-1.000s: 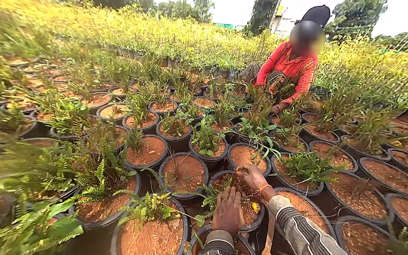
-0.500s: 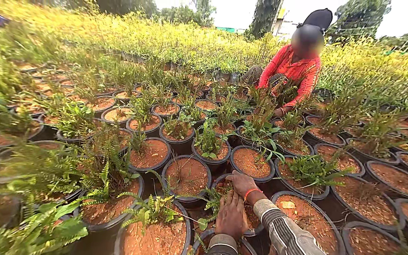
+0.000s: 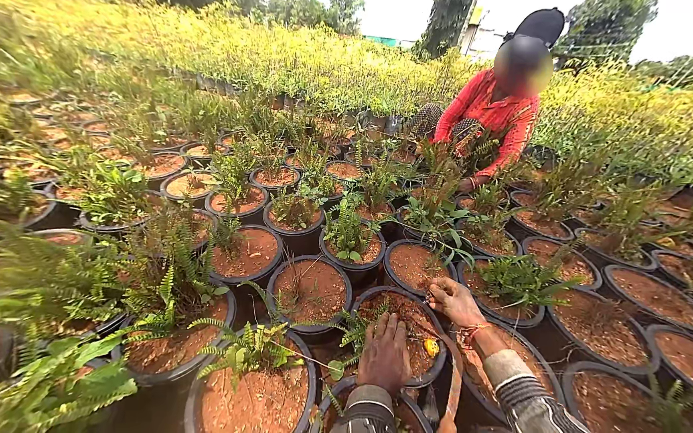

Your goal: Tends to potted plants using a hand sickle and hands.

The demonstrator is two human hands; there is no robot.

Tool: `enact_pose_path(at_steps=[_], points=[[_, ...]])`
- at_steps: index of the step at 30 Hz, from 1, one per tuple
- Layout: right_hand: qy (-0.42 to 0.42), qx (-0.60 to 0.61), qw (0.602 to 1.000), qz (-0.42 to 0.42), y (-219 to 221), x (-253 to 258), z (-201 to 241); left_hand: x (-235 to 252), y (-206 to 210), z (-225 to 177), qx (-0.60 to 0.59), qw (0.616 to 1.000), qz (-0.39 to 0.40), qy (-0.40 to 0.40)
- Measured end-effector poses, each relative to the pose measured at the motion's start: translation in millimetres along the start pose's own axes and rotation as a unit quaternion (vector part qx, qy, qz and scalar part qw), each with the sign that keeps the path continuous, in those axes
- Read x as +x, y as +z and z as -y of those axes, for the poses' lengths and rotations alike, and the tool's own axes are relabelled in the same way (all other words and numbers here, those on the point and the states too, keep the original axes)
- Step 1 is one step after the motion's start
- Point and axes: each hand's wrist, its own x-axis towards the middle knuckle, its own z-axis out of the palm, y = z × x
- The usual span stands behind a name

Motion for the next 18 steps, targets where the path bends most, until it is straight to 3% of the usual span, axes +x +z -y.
enact_pose_path(at_steps=[2, 4, 6, 9, 14, 18], points=[[-0.016, -0.001, 1.000, 0.001, -15, -5, -1, 0, 2, 1, 0.003, 1.000, -0.007, 0.001], [-0.024, -0.119, 0.992, 0.040, -20, -9, 4, 1, 3, 2, 0.010, 1.000, -0.012, -0.001], [-0.029, -0.267, 0.960, 0.076, -12, -9, 7, 2, 4, 3, 0.018, 1.000, -0.016, -0.004], [-0.014, -0.392, 0.915, 0.097, 11, -13, 11, 3, 7, 3, 0.021, 1.000, -0.020, -0.009], [-0.080, -0.466, 0.856, 0.207, 41, 0, -12, 2, 9, 5, 0.029, 0.999, -0.024, -0.010], [-0.071, -0.514, 0.814, 0.261, 48, 2, -2, 2, 7, 3, 0.020, 1.000, -0.015, -0.012]])
